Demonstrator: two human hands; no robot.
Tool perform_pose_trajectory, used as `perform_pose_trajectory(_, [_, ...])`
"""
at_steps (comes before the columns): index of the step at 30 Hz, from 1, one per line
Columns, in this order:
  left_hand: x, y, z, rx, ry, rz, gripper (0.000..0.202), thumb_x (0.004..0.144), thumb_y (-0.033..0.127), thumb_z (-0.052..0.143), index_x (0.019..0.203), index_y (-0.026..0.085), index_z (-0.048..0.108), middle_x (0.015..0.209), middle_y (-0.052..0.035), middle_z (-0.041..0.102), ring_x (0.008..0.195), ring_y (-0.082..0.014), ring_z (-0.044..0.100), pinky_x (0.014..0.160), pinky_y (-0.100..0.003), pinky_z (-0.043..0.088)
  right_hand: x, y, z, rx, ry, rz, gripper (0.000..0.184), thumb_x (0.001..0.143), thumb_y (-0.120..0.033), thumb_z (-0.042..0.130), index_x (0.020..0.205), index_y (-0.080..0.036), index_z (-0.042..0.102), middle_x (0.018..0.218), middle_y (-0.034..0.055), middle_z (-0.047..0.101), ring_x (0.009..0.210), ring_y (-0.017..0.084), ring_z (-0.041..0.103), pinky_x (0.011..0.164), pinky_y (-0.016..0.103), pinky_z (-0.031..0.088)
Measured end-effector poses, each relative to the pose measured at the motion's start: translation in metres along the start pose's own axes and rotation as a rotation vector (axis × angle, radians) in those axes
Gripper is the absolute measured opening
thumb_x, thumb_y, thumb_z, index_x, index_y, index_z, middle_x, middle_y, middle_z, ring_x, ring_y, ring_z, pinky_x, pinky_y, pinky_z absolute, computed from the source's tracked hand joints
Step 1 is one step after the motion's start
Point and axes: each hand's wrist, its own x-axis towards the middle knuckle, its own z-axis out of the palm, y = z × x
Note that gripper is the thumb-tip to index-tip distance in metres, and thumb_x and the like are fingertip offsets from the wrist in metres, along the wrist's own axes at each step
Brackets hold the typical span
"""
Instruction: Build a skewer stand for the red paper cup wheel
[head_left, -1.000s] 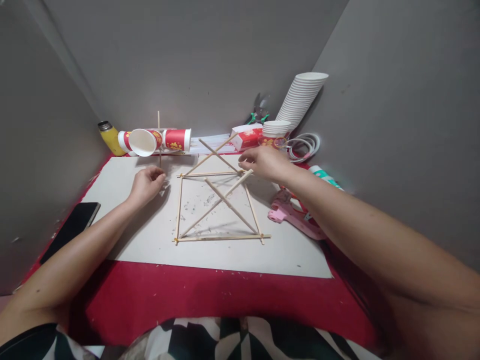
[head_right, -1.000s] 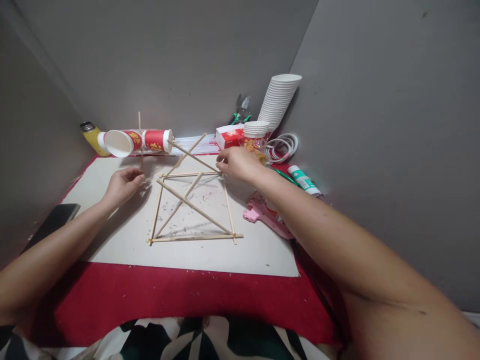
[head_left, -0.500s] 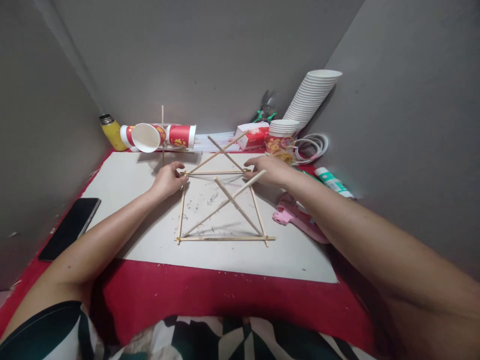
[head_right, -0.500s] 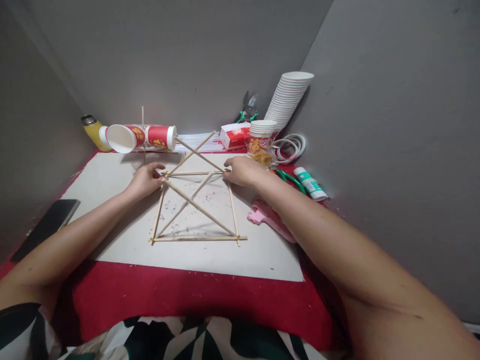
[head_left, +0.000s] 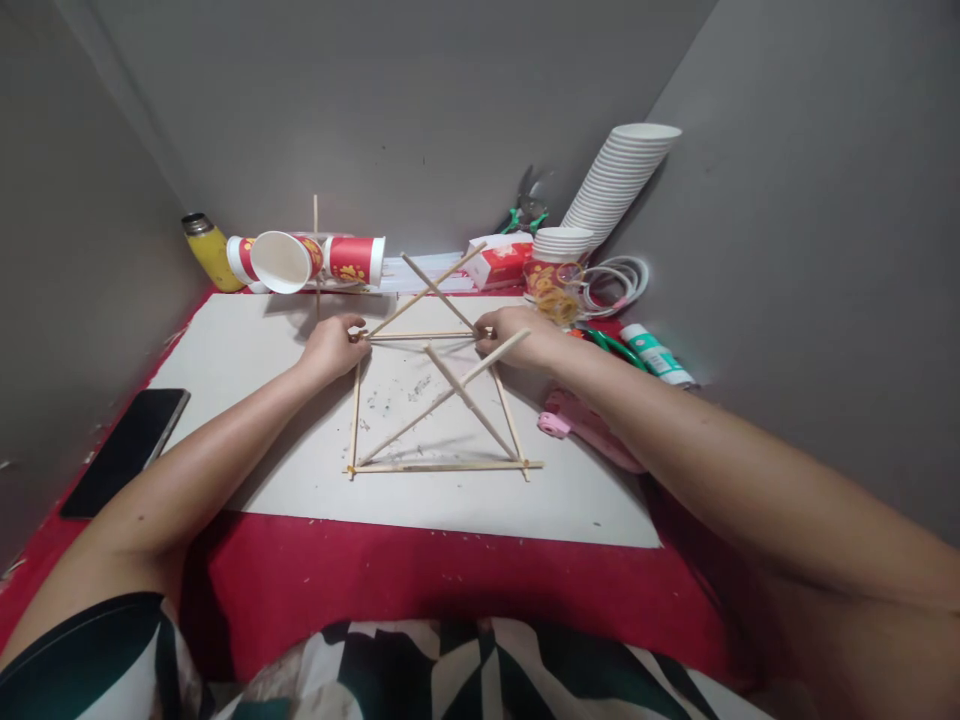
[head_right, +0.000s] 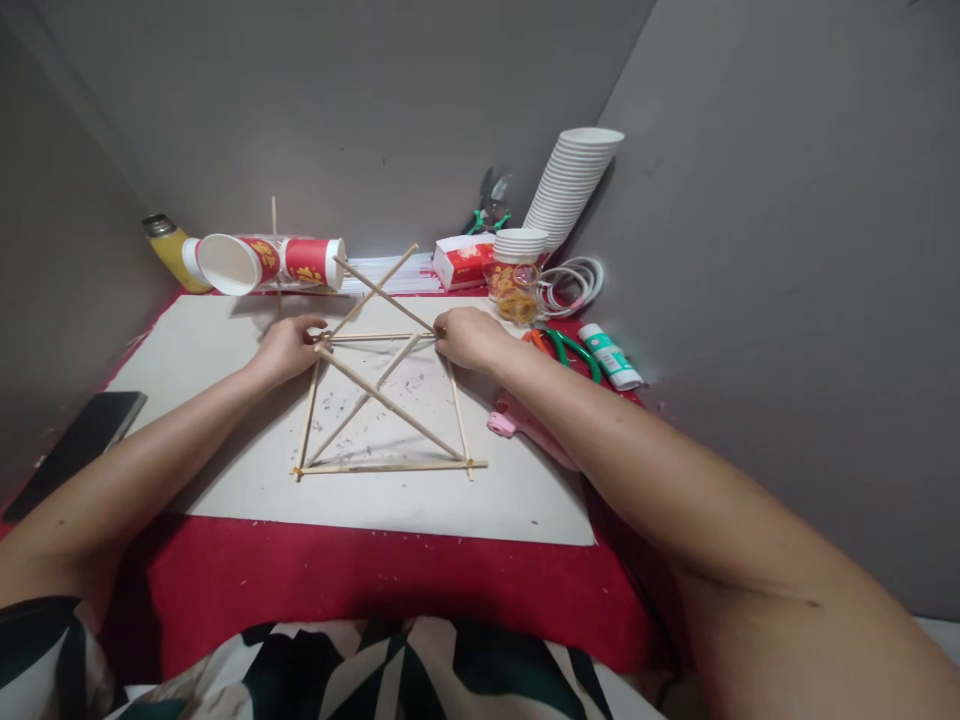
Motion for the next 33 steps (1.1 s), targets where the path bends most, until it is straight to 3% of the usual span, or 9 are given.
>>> perform_pose_trajectory(7, [0.002,0.001,0.004,0.022,0.027,0.023,0.027,0.080,0.021,0.061,0.101,0.016,0.077,0.095,-0.0113,0.076,0.091,-0.0278,0.068,0.083,-0.031,0.048,-0.002,0.000,0.005,0.040,0.078,0.010,0.034,0.080,-0.019,0.054,0.107,-0.018,0.074,0.103,0.0141,0.075,0.096,0.029,0.067,0.077,0.033,0.047])
perform_pose_trajectory(15, [0.005,0.010,-0.012,0.054,0.075,0.065,0.028,0.078,0.019,0.061,0.100,0.015,0.078,0.092,-0.0099,0.076,0.088,-0.0263,0.067,0.081,-0.030,0.048,-0.007,-0.006,-0.014,0.062,0.103,0.040,0.030,0.080,-0.022,0.057,0.104,-0.017,0.075,0.097,0.0111,0.076,0.089,0.025,0.068,0.076,0.029,0.047])
perform_pose_trajectory(23, [0.004,0.007,-0.004,0.123,0.042,0.080,0.022,0.080,0.021,0.060,0.091,0.017,0.079,0.084,-0.0117,0.075,0.082,-0.0281,0.067,0.077,-0.033,0.048,-0.007,-0.007,-0.002,0.021,0.092,0.039,0.036,0.078,-0.018,0.054,0.108,-0.019,0.074,0.104,0.0115,0.076,0.095,0.026,0.068,0.075,0.030,0.047])
perform_pose_trajectory(26, [0.004,0.007,-0.001,0.133,0.041,0.084,0.023,0.080,0.019,0.060,0.092,0.016,0.079,0.086,-0.0127,0.075,0.085,-0.0296,0.067,0.079,-0.034,0.048,-0.006,-0.005,-0.002,0.028,0.075,0.037,0.037,0.080,-0.018,0.055,0.110,-0.019,0.075,0.106,0.0106,0.075,0.097,0.027,0.067,0.079,0.031,0.048])
perform_pose_trajectory(29, [0.005,0.008,0.002,0.124,0.002,0.061,0.025,0.079,0.017,0.060,0.095,0.015,0.079,0.088,-0.0126,0.074,0.089,-0.0299,0.068,0.083,-0.034,0.048,-0.011,-0.002,-0.006,0.091,0.050,0.033,0.044,0.083,-0.020,0.055,0.124,-0.017,0.069,0.109,0.0115,0.075,0.102,0.029,0.067,0.085,0.033,0.049])
perform_pose_trajectory(33, [0.003,0.007,0.001,0.063,0.000,0.048,0.034,0.079,0.020,0.062,0.110,0.012,0.074,0.099,-0.0132,0.073,0.099,-0.0297,0.066,0.090,-0.033,0.047,-0.042,0.004,-0.019,0.159,0.105,0.019,0.046,0.086,-0.022,0.054,0.130,-0.014,0.066,0.114,0.0139,0.073,0.107,0.032,0.066,0.090,0.037,0.049])
